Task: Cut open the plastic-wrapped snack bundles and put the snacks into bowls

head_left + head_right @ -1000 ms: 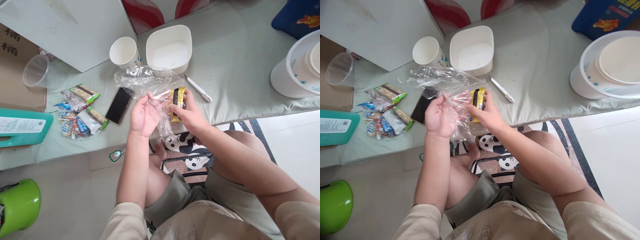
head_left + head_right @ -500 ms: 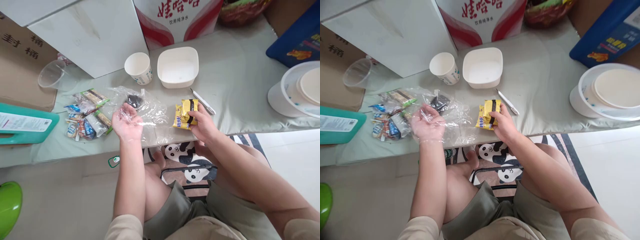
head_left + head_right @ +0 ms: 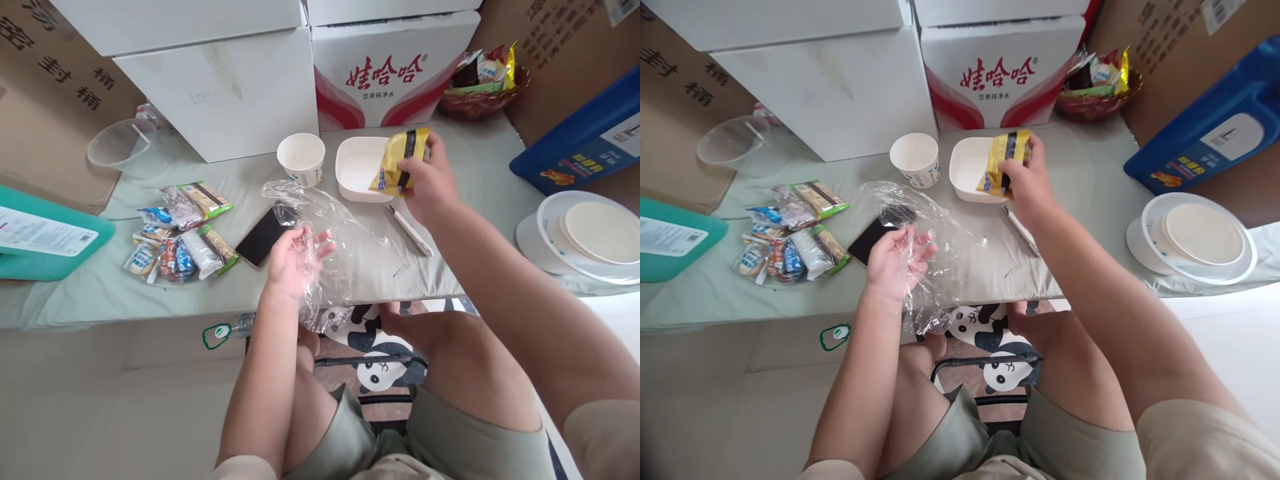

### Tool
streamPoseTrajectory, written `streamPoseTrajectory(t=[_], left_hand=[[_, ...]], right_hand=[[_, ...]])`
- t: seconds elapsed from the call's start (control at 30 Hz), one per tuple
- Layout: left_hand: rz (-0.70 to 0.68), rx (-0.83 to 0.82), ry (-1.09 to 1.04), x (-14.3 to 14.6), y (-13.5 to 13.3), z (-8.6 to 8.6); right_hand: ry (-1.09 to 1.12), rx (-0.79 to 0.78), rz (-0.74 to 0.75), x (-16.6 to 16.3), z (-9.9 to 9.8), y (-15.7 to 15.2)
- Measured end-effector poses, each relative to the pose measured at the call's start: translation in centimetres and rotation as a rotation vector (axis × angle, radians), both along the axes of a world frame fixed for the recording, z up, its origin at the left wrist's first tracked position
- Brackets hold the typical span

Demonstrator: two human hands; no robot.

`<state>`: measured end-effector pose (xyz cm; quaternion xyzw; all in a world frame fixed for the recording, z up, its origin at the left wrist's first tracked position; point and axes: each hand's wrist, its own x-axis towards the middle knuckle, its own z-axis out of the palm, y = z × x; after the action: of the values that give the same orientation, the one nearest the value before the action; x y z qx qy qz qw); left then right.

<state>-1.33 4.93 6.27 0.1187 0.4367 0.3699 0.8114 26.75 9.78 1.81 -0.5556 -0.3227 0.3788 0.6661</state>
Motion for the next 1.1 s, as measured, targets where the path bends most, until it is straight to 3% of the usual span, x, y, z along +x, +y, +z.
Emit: streamPoseTrajectory(t=[0.07,0.13,0.2,0.27,0.33,0.4,0.53,0.67,0.77,0.83,0.93,1.1], left_hand=[[-0.062,-0.008,-0.028,-0.2,-0.1,0.1],[-0.09,-0.014,-0.049,-0.4,-0.1,0.1],[-0.111,-0.016,-0.051,-0.5,-0.1,0.1],[-0.12,-0.007,-0.028,-0.4,-0.1,0.1],[-0.118,0.01,0.01,-0.3,-0.1,0.0],[-0.129,0.04,0.05,-0.1,-0.2,-0.3],[-0.186,0.156,0.147,-0.3,-0.1,-1.3],[-0.145,0.401,0.253,-1.6,-0.1,-2.5],[-0.308,0.587,0.4,-1.8,-0.3,-3.8],[-0.367,0.669,0.642,-1.2,-0.5,-4.7],[-0.192,0.686,0.908,0.3,-0.3,-5.4],[0.227,0.531,0.743,0.6,1.0,-3.9]], right_hand=[[-0.084,-0.025,-0.111,1.3,0.9,2.8],[-0.176,-0.028,-0.202,1.5,1.7,2.8],[-0.212,0.01,-0.152,0.5,2.3,-0.1],[-0.183,0.061,0.038,-1.5,2.5,-4.9],[-0.153,0.039,0.223,-3.8,2.4,-9.7],[-0.163,-0.021,0.265,-5.6,2.0,-13.0],[-0.175,-0.213,0.13,-6.5,0.2,-14.2],[-0.04,-0.182,-0.094,-5.1,-1.4,-13.3],[-0.001,-0.161,-0.153,-4.4,-1.7,-13.3],[-0.01,-0.159,-0.153,-4.2,-1.6,-13.6],[-0.065,-0.143,-0.151,-3.9,-1.4,-14.0],[-0.081,-0.137,-0.216,-2.6,-1.5,-14.3]])
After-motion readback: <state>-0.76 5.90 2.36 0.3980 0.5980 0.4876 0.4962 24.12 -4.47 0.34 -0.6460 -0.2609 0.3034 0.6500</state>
